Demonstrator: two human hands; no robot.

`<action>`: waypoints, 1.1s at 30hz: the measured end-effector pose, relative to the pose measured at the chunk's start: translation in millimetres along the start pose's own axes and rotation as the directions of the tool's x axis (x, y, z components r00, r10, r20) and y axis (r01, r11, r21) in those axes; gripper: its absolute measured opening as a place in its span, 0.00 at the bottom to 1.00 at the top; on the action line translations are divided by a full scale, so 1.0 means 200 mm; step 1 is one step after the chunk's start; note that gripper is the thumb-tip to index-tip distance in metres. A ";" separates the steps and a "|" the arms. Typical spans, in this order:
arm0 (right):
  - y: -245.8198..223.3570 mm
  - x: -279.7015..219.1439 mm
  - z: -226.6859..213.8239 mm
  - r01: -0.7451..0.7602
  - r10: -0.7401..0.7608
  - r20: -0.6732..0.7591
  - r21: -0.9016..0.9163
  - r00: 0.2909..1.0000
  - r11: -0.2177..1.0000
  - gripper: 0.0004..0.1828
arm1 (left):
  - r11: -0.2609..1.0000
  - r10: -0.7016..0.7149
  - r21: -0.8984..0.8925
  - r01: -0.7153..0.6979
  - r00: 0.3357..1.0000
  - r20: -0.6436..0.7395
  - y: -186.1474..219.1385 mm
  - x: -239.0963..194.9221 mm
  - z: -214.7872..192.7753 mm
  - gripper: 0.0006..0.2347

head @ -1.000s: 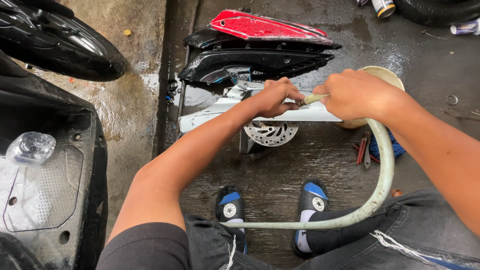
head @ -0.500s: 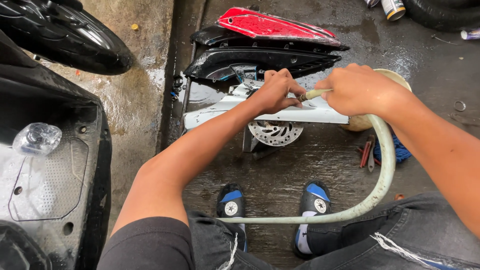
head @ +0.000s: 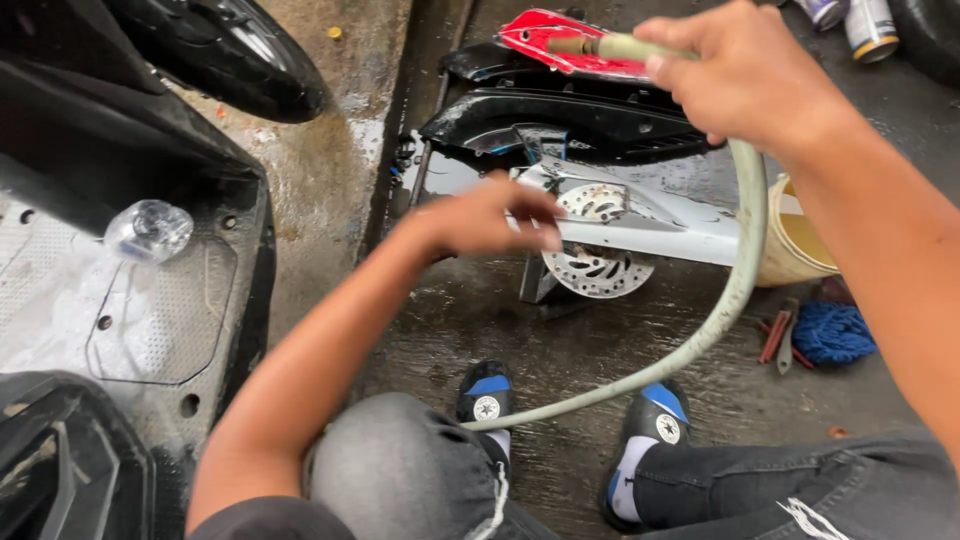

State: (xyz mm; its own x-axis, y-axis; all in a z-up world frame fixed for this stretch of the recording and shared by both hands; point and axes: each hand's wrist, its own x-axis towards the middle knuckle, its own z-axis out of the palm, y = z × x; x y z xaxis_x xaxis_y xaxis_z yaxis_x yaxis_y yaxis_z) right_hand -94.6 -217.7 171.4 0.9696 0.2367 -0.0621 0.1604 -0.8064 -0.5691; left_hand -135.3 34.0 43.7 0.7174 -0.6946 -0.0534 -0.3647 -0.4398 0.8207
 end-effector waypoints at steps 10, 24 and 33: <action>0.00 0.50 0.30 0.039 -0.013 -0.105 0.249 0.994 0.968 0.13 | 0.853 0.098 -0.522 -0.008 0.985 0.144 -0.29 -0.07 0.70 0.31; 0.10 0.92 0.83 -0.173 0.240 0.016 0.741 0.971 0.649 0.18 | 0.964 -0.145 -0.250 0.090 0.967 -0.211 -0.53 -0.66 0.39 0.10; -0.27 1.15 1.58 -0.362 0.170 0.326 0.737 0.930 0.570 0.21 | 0.839 -0.528 -0.203 0.505 0.664 -0.529 -0.94 -1.16 0.38 0.12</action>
State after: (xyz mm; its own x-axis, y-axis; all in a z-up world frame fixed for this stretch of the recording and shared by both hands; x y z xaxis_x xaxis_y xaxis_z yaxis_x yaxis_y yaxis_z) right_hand 61.3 51.6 -71.3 0.8690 0.2596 -0.4213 -0.3959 -0.1461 -0.9066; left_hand -278.1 234.3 -141.9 0.9832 0.0718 -0.1679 0.1769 -0.6038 0.7772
